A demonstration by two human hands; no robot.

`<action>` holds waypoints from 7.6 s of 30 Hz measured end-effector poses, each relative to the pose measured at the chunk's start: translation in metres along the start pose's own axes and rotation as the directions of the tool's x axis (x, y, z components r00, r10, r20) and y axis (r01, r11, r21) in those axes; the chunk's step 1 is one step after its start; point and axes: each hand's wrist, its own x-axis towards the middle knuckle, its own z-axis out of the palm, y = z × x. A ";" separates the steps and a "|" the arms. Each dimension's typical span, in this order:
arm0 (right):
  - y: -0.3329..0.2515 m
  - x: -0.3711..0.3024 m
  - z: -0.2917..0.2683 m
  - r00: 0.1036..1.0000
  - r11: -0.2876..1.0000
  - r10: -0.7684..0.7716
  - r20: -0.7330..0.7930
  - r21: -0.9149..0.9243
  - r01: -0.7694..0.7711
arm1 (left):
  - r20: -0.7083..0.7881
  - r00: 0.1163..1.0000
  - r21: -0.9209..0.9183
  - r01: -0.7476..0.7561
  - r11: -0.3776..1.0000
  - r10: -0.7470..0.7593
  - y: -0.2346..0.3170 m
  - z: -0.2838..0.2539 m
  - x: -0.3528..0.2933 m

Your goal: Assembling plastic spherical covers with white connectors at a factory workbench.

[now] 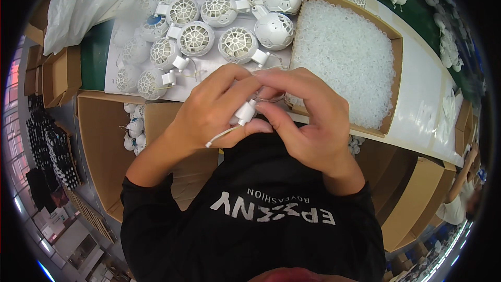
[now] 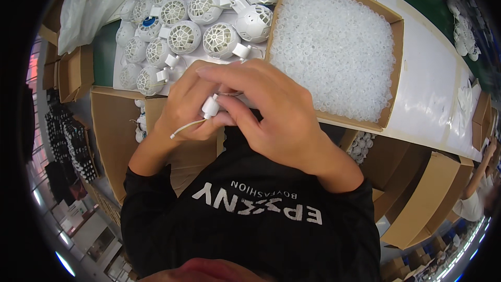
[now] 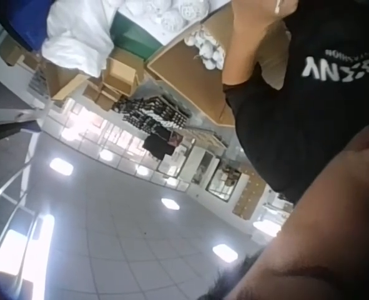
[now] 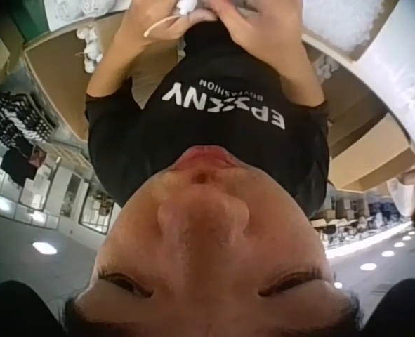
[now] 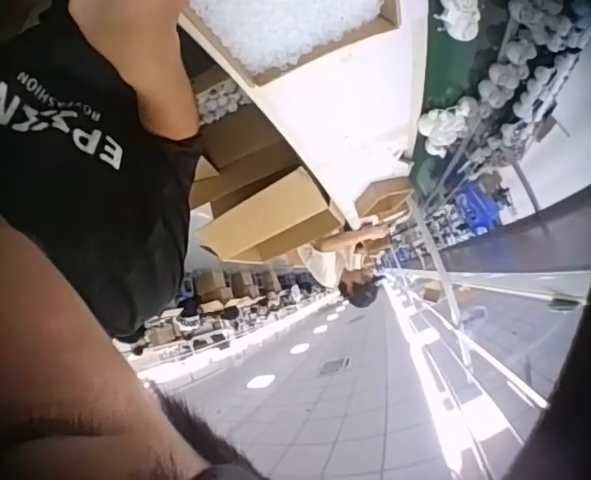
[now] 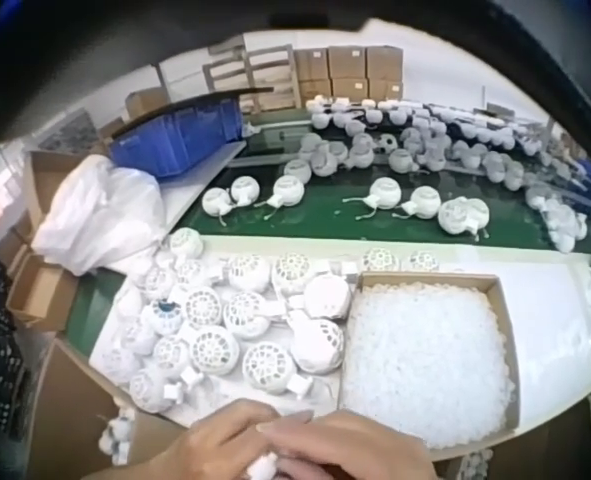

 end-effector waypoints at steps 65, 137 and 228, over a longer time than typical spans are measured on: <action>0.037 -0.027 -0.082 0.932 0.790 0.229 -0.281 -0.506 -0.347 | 0.425 0.859 -0.868 0.296 -0.399 -0.286 0.002 0.012 0.000; 0.005 -0.017 0.005 0.990 0.993 0.080 -0.119 0.093 -0.069 | -0.098 0.992 -0.098 0.065 0.993 -0.075 0.015 0.011 -0.003; 0.046 -0.042 -0.104 0.999 0.952 0.033 0.002 -0.305 -0.031 | 0.189 0.862 -0.754 0.434 0.493 -0.470 -0.039 -0.029 0.213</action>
